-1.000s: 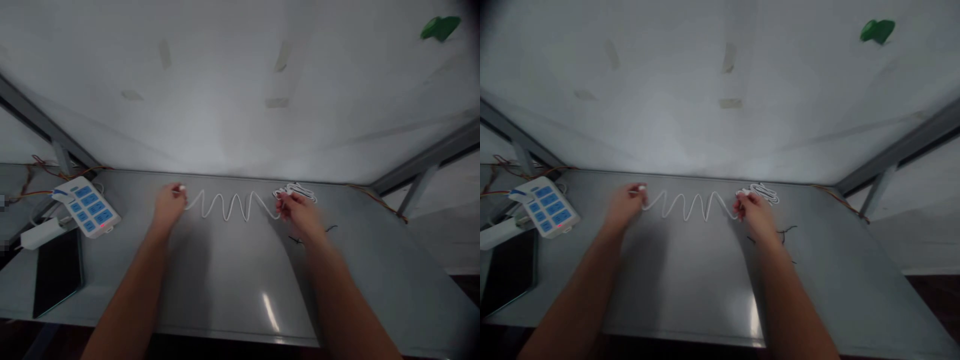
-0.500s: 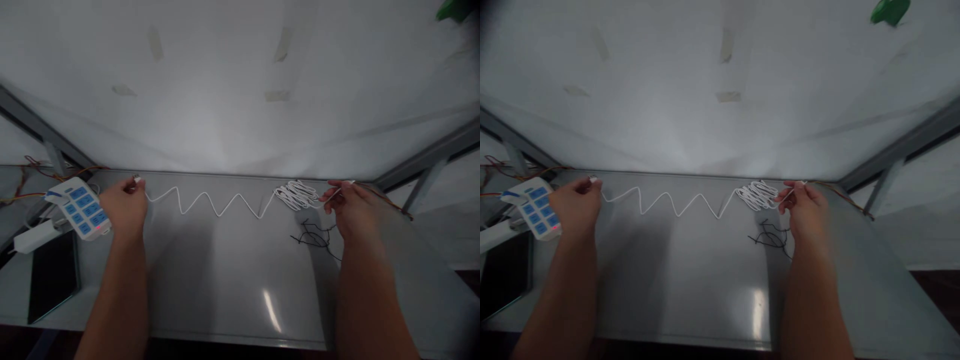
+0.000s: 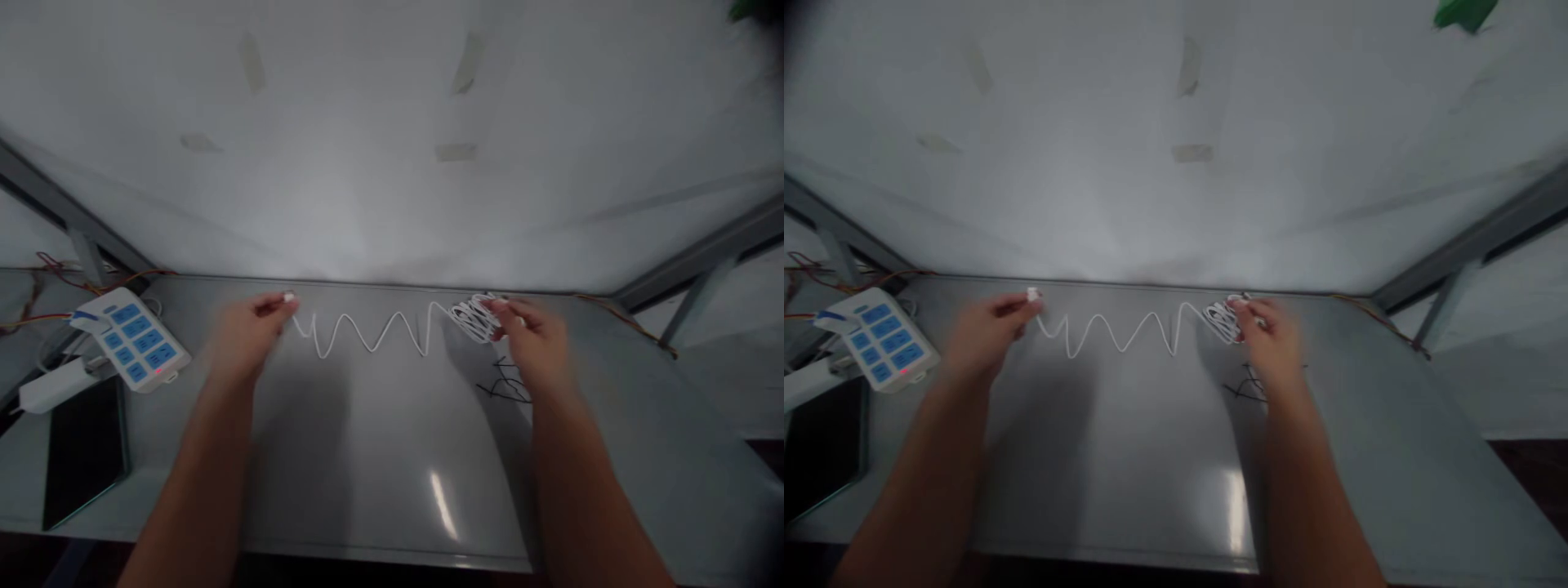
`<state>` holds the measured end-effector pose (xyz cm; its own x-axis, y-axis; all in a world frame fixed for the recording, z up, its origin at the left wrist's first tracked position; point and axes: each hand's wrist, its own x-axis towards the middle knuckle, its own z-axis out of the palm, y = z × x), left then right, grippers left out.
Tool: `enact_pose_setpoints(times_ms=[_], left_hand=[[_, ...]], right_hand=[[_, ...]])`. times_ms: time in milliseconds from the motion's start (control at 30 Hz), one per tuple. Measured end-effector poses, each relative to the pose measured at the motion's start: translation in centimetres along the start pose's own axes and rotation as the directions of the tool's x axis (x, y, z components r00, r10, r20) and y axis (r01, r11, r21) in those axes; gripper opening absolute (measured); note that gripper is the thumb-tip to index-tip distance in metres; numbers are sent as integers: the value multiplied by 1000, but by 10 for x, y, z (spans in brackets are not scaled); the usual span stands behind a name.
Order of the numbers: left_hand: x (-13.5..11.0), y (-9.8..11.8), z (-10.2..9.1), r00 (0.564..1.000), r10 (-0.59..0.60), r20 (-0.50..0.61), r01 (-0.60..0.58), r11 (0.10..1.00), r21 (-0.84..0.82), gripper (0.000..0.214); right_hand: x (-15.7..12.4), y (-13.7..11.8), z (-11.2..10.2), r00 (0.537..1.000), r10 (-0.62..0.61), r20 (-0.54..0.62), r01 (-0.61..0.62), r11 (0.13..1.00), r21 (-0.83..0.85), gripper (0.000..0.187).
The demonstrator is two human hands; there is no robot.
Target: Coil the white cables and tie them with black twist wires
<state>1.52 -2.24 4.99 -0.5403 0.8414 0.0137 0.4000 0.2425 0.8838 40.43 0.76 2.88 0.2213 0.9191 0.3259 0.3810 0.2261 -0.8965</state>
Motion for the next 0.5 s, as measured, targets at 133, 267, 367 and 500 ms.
enact_pose_setpoints(times_ms=[133,267,367,500], left_hand=[[-30,10,38,948,136,289,-73,973,-219,31],[-55,12,61,855,275,440,-106,923,-371,30],[-66,17,65,807,304,506,-124,926,-358,26],[-69,17,68,798,283,532,-106,935,-337,27]], right_hand=[[-22,-19,33,964,-108,243,114,993,-10,25],[-41,-34,54,916,-82,392,60,996,68,20],[-48,-37,62,898,-72,433,45,996,71,17],[-50,-31,66,906,-31,421,-9,996,93,18]])
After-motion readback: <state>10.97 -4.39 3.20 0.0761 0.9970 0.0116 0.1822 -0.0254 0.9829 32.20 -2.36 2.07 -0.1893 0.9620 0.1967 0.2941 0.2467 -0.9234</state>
